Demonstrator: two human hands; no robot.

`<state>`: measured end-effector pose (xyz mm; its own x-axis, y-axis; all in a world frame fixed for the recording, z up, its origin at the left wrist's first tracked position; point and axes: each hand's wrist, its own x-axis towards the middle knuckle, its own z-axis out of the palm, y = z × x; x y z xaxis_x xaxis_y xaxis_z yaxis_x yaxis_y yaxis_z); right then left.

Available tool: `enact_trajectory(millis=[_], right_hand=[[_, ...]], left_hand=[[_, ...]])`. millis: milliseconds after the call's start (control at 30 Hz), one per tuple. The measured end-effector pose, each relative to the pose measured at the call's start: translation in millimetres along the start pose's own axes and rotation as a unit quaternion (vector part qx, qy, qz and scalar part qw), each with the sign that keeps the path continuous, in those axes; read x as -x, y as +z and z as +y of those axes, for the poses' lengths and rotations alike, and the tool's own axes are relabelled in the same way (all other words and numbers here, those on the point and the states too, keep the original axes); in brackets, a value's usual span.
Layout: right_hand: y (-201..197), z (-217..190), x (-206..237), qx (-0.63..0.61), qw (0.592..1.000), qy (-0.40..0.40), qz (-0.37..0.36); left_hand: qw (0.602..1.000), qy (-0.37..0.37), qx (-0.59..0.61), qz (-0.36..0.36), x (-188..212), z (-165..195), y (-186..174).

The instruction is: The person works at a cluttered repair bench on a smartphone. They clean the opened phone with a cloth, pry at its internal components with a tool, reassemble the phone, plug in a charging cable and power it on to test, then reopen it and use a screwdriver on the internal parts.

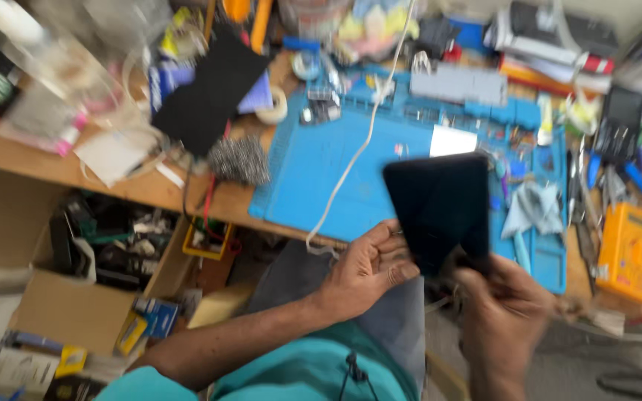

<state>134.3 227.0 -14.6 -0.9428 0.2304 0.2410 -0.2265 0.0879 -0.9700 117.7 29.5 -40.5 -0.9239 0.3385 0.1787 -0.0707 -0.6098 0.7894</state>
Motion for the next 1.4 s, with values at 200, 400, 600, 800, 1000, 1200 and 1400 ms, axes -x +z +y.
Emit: enact_trajectory(millis=[200, 400, 600, 800, 1000, 1200, 1400], right_hand=[[24.9, 29.1, 37.4, -0.063, 0.991, -0.049, -0.106], [67.1, 158.6, 33.4, 0.253, 0.890, 0.189, -0.329], [142.5, 218.9, -3.7, 0.182, 0.877, 0.362, -0.257], [118.0, 188.8, 11.7, -0.119, 0.920, 0.366, -0.073], [51.1, 94.9, 101.3, -0.114, 0.965, 0.216, -0.094], [41.7, 65.3, 124.7, 0.124, 0.954, -0.122, -0.243], [39.8, 78.3, 132.5, -0.099, 0.972, 0.070, -0.202]], left_hand=[[0.951, 0.011, -0.202, 0.233, 69.2, 1.3, -64.4], [0.959, 0.091, -0.082, 0.256, 121.9, 79.4, -90.4], [0.981, 0.082, 0.064, 0.164, 125.9, 64.2, -83.2], [0.983, -0.039, 0.129, 0.124, 130.9, 64.7, -71.1], [0.971, -0.208, 0.102, 0.060, 105.9, 27.2, -43.4], [0.955, -0.296, 0.002, 0.017, 98.7, 12.0, -41.1], [0.971, -0.232, -0.056, 0.009, 115.6, 21.2, -54.5]])
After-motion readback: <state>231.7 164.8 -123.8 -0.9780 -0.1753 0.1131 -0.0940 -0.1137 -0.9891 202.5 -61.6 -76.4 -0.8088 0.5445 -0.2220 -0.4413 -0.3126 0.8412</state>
